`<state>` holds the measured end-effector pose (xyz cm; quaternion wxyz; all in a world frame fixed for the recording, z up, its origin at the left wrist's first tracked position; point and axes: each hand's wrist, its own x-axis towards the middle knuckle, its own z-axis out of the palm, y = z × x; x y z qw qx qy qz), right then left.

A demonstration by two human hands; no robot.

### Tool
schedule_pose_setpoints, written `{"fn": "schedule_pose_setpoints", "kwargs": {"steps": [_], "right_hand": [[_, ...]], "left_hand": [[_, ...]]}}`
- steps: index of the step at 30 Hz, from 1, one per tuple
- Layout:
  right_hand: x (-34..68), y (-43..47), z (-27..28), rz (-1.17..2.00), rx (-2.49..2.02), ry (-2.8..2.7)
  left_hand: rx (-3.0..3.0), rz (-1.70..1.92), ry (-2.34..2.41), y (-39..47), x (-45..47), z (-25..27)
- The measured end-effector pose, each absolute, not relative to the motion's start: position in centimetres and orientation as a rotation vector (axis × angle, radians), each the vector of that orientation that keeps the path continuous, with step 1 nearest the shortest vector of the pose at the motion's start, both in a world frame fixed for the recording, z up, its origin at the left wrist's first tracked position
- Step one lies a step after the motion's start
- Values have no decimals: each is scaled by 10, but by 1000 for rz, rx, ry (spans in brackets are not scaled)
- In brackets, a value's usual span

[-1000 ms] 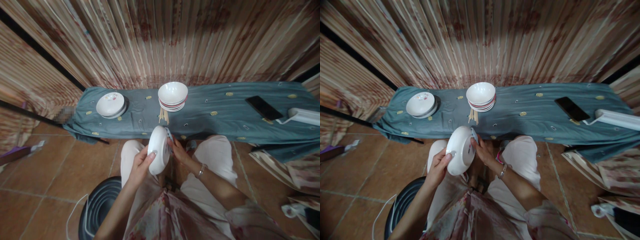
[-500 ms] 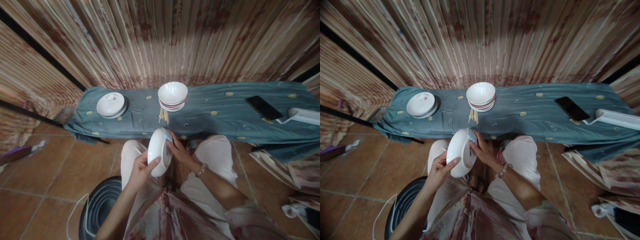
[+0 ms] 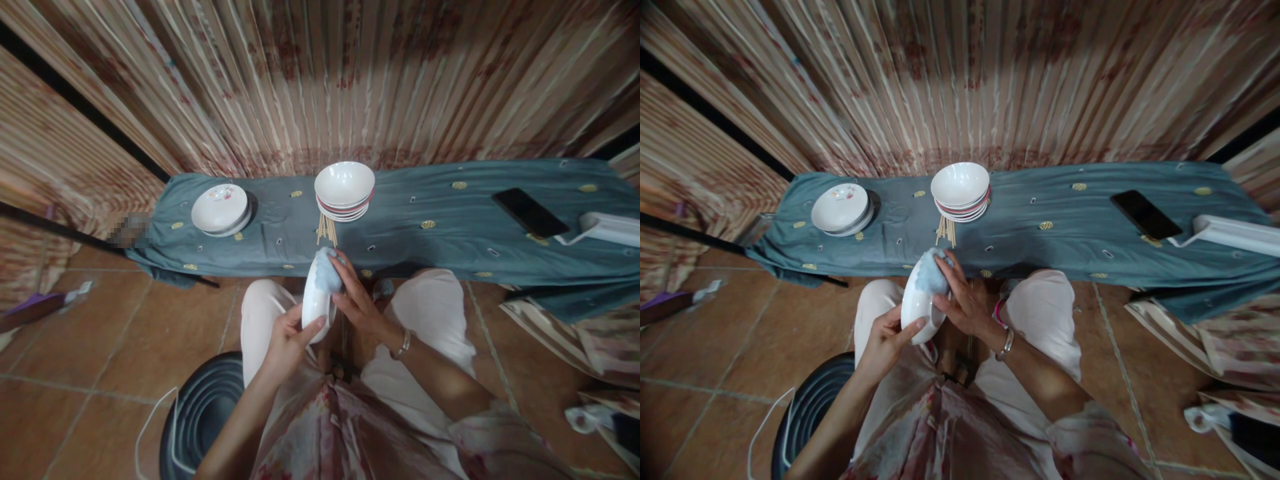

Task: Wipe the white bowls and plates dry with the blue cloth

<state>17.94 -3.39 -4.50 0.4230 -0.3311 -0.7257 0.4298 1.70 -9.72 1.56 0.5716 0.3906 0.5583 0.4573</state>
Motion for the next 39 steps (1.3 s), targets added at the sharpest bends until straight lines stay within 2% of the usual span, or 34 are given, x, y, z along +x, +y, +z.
{"fn": "schedule_pose_setpoints", "kwargs": {"steps": [14,30,39], "right_hand": [[173,-37,-37,859,-789,-1951],[174,-12,-55,1165,-975,-1625],[178,-29,-45,965,-957,-1812]], "left_hand": [[977,1065,1247,-92,20,4],[1068,983,1322,-98,24,9],[1016,1014,1306,-96,24,5]]}}
